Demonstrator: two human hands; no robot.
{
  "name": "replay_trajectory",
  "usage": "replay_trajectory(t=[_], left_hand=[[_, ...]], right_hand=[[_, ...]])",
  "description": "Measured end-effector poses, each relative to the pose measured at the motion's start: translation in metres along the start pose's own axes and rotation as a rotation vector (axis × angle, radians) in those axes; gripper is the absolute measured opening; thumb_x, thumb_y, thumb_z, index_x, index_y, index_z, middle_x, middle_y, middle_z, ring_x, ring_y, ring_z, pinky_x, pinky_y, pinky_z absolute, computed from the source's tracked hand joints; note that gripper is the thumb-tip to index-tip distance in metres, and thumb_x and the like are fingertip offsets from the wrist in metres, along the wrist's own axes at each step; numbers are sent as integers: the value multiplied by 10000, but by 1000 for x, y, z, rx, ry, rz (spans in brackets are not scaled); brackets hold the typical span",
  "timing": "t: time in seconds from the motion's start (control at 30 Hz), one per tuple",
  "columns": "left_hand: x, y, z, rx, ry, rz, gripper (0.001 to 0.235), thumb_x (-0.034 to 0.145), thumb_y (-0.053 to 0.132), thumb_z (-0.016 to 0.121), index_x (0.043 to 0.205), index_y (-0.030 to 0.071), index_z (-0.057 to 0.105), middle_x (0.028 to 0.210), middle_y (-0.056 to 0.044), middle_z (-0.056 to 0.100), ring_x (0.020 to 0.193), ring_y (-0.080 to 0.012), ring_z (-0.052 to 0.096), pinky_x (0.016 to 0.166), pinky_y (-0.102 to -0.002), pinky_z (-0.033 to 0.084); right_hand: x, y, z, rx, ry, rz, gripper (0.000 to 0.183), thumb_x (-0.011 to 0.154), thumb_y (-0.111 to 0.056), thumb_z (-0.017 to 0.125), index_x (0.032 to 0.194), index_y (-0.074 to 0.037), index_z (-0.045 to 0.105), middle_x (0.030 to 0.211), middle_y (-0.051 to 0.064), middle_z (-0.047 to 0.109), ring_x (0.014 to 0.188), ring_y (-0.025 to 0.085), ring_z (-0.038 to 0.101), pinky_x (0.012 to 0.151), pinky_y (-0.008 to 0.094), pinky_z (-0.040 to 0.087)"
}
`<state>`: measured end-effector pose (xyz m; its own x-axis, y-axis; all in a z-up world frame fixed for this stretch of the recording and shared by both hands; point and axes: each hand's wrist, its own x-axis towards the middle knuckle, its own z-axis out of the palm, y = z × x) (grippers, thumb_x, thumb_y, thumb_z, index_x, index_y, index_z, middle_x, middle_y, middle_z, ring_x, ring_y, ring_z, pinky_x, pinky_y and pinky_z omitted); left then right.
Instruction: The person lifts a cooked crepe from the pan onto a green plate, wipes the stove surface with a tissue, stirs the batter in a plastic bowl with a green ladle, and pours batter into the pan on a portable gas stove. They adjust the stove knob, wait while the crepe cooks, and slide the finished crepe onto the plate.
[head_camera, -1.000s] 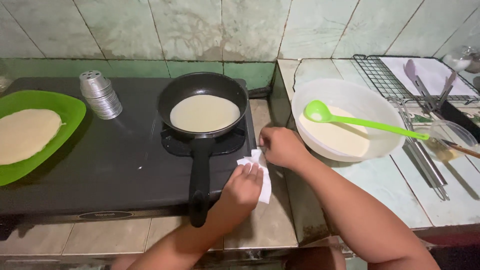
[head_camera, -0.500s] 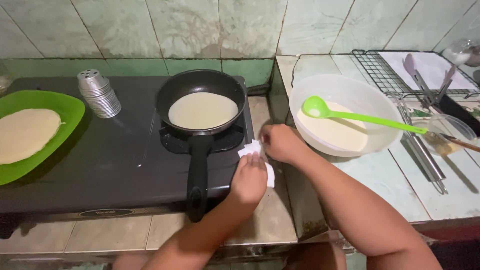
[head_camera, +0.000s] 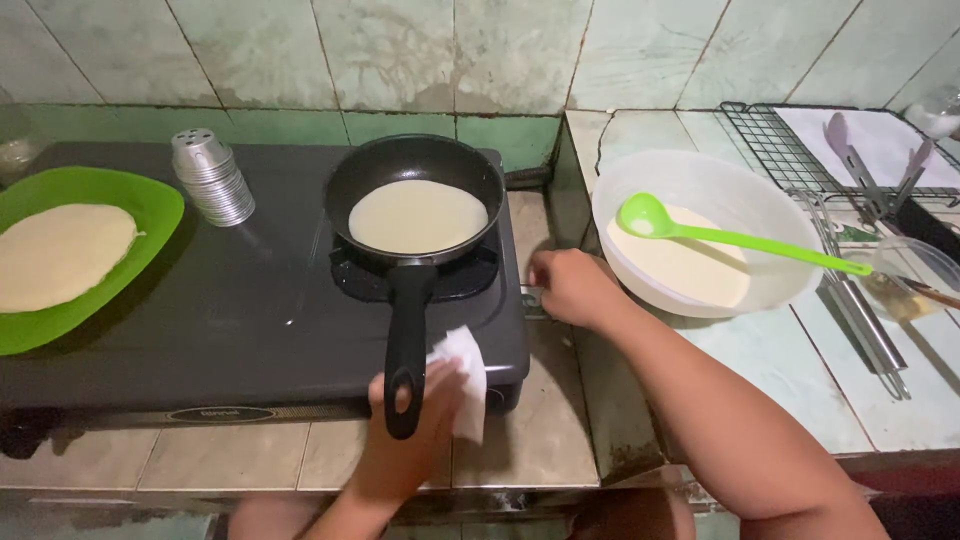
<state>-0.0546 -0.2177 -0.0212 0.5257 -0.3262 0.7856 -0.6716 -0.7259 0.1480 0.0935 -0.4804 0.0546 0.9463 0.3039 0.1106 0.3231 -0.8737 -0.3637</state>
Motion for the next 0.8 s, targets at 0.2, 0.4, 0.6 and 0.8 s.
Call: replay_trajectory(t=[0.2, 0.4, 0.6, 0.8], left_hand=[[-8, 22, -1, -703, -340, -717, 218, 965, 153, 651, 1174, 100, 684, 977, -43, 701, 793, -131, 633, 688, -278, 475], [6, 41, 28, -1219, -450, -882, 199, 918, 79, 693, 1104, 40, 637, 929, -13, 716, 837, -56, 642, 711, -231, 526], [20, 30, 53, -1212, -360, -893, 313, 885, 43, 748, 1133, 50, 557, 925, -61, 697, 811, -113, 635, 683, -271, 512], [13, 7, 92, -1572, -4, -904, 332, 930, -21, 678, 1168, 29, 452, 1013, -123, 710, 914, -153, 685, 808, -287, 554]], right_hand=[[-2, -3, 0, 27, 7, -3, 249, 743, -27, 591, 957, -76, 710, 907, 149, 752, 903, 362, 719, 796, 463, 560], [-4, -3, -2, 97, 82, -55, 271, 733, 4, 567, 952, -58, 714, 908, 143, 761, 901, 340, 735, 804, 437, 569], [-6, -8, -17, 332, 46, -166, 183, 877, -136, 583, 954, -19, 699, 859, 131, 736, 803, 265, 713, 763, 375, 567], [-6, 3, -11, 644, -295, -207, 439, 1049, -410, 509, 951, -22, 691, 847, 31, 706, 835, 137, 651, 774, 305, 537]])
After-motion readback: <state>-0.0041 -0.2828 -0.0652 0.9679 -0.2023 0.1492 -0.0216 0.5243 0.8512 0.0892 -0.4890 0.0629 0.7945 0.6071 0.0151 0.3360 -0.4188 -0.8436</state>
